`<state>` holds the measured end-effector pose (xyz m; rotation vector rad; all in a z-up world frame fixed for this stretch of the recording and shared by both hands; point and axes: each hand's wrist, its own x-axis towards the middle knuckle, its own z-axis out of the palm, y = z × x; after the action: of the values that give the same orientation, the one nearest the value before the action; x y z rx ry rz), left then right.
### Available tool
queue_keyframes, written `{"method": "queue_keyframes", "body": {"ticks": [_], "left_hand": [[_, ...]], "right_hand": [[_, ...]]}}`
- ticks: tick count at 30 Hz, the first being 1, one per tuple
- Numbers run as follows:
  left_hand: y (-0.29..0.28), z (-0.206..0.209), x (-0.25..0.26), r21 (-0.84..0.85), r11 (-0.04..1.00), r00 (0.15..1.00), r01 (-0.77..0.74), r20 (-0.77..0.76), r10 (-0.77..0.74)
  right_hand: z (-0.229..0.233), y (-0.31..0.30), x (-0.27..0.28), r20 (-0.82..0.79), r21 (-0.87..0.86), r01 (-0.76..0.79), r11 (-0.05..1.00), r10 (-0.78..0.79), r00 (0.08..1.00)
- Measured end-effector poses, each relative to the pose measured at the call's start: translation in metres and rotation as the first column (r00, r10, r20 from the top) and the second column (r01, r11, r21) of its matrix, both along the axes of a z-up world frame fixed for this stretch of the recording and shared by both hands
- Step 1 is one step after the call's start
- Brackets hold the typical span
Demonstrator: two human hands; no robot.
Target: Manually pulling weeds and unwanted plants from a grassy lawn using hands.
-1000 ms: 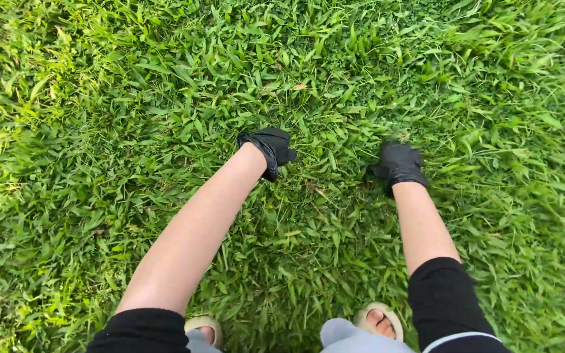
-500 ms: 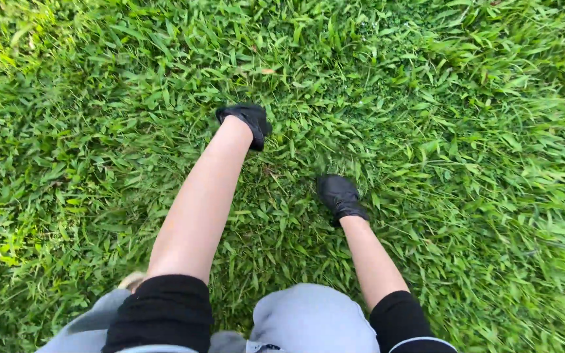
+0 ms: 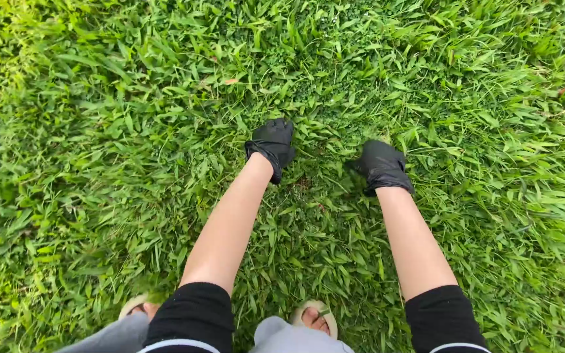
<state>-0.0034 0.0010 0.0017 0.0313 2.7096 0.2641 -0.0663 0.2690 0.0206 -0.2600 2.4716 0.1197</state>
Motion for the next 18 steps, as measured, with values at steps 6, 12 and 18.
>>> {"method": "queue_keyframes", "body": {"ticks": [6,12,18], "left_hand": [[0.007,-0.062,-0.023,0.105,0.994,0.971,-0.037,-0.231,0.061],[-0.008,-0.115,-0.012,0.267,0.961,0.966,-0.067,-0.222,0.129],[-0.018,-0.115,0.033,0.315,0.947,0.969,-0.063,-0.207,0.133]], "right_hand": [[-0.023,-0.037,-0.036,-0.253,0.028,0.024,0.999,-0.016,0.967],[-0.134,-0.034,-0.033,-0.254,-0.004,0.051,0.999,-0.051,0.966],[-0.118,-0.03,-0.015,-0.261,-0.139,0.007,0.99,-0.043,0.964]]}}
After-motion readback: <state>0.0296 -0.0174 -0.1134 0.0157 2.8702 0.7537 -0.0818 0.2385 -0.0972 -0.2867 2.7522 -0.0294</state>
